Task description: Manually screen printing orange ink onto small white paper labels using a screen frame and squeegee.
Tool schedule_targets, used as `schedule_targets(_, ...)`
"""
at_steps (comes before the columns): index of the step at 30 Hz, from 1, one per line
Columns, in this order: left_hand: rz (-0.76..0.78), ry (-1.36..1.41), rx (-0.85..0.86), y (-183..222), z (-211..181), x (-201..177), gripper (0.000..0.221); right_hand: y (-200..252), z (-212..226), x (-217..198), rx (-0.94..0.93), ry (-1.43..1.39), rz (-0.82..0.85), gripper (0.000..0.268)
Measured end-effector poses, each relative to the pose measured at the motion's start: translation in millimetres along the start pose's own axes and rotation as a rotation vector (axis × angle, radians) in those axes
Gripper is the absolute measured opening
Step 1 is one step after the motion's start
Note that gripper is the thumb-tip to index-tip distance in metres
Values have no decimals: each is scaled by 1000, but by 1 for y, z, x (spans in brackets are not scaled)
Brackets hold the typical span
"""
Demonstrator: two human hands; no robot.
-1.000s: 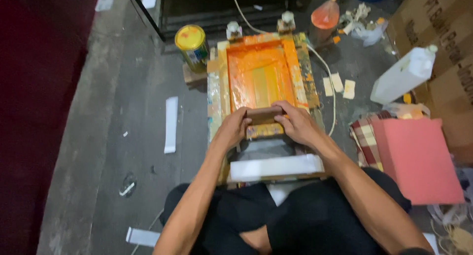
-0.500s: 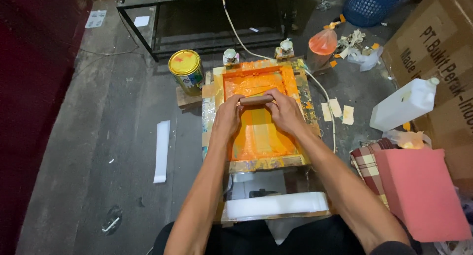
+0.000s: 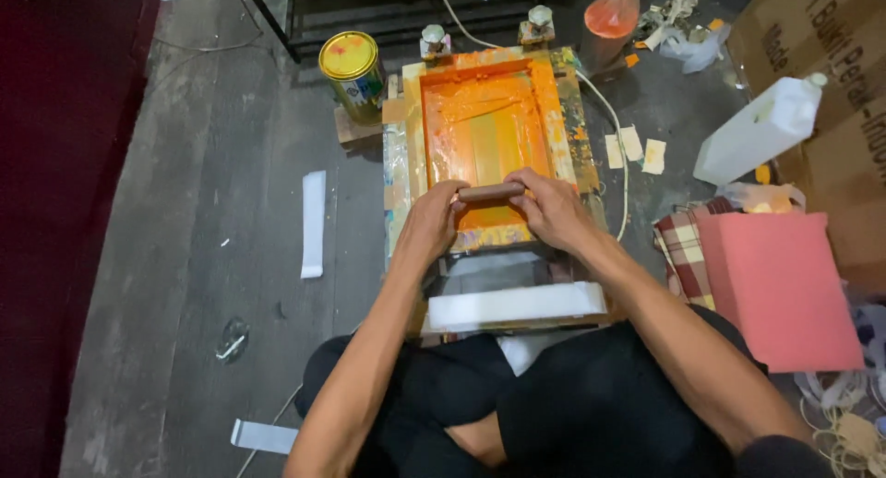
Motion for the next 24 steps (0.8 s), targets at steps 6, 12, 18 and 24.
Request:
schedule_targets(6, 45, 6, -14, 27, -5, 8, 24, 30, 13, 2, -22, -77, 42, 21)
schedule_targets(12, 26, 24, -3, 28, -10, 11, 21, 33, 5, 2, -45, -134, 7, 25)
schedule_targets(18, 56, 108, -51, 28, 7, 20, 21, 32, 4, 7, -100, -155, -2, 41)
schedule_targets(24, 60, 99, -41, 29, -10, 6, 19, 33, 11, -5, -170, -179, -38, 43)
Point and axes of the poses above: each hand's wrist, its own y-axis away from the middle knuckle, its own x-axis out of the palm, z = x × y, the point moved 8 cm from there along -y, towards the middle knuckle, and after that the axes turned 4 degrees about z, right-handed, at the moved point
